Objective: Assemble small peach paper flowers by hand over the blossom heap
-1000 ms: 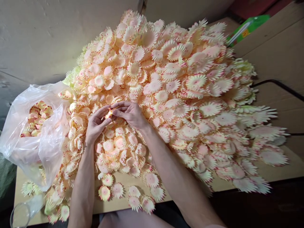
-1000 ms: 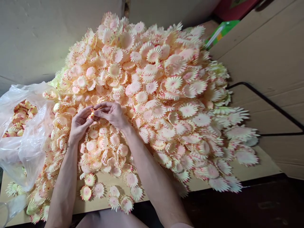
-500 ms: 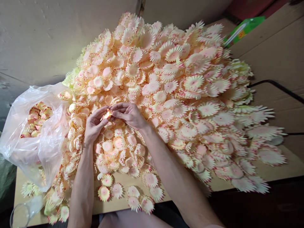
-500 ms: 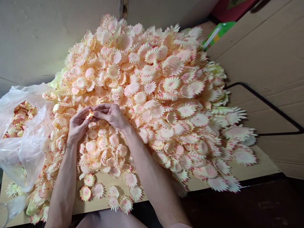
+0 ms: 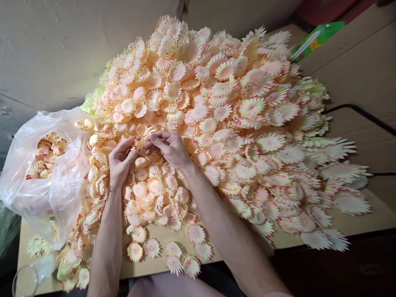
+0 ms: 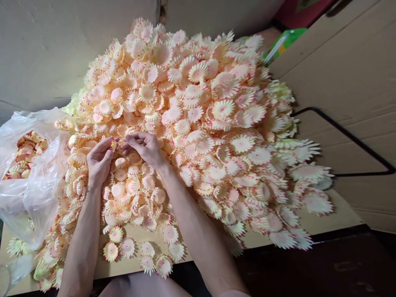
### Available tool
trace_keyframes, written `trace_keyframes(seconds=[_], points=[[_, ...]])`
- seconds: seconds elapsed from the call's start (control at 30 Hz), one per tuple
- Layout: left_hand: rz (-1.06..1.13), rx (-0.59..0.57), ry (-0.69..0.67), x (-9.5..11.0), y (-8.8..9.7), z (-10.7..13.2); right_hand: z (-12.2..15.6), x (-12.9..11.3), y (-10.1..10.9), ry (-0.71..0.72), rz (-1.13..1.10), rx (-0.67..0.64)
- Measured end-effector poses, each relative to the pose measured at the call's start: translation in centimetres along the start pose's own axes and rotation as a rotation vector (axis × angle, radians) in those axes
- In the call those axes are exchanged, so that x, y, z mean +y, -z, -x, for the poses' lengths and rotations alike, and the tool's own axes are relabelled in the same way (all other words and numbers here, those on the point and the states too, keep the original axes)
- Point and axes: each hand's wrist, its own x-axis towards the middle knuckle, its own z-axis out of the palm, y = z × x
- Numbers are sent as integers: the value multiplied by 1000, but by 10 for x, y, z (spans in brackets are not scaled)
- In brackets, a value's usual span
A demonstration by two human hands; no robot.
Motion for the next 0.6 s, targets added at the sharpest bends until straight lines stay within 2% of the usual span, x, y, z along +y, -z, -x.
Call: trace_keyframes(seconds=[0.07,0.13,0.33,0.4,0.5,0.6], points=[[-15,99,-62,0,-1,-1,1,-3,0,42,82,25],[-18,153,-98,0,0,-1,3,-6,-1,63,165,-6],[9,195,-83,1,-1,-3,6,2,-3,116,493,-196],[38,194,-75,2,-2,-4,6,6,-3,98,503,-215],[61,188,-68,4,-3,-4,4,12,-2,45,408,-148],[45,157,-74,4,-3,-3,1,14,-3,73,344,-41]])
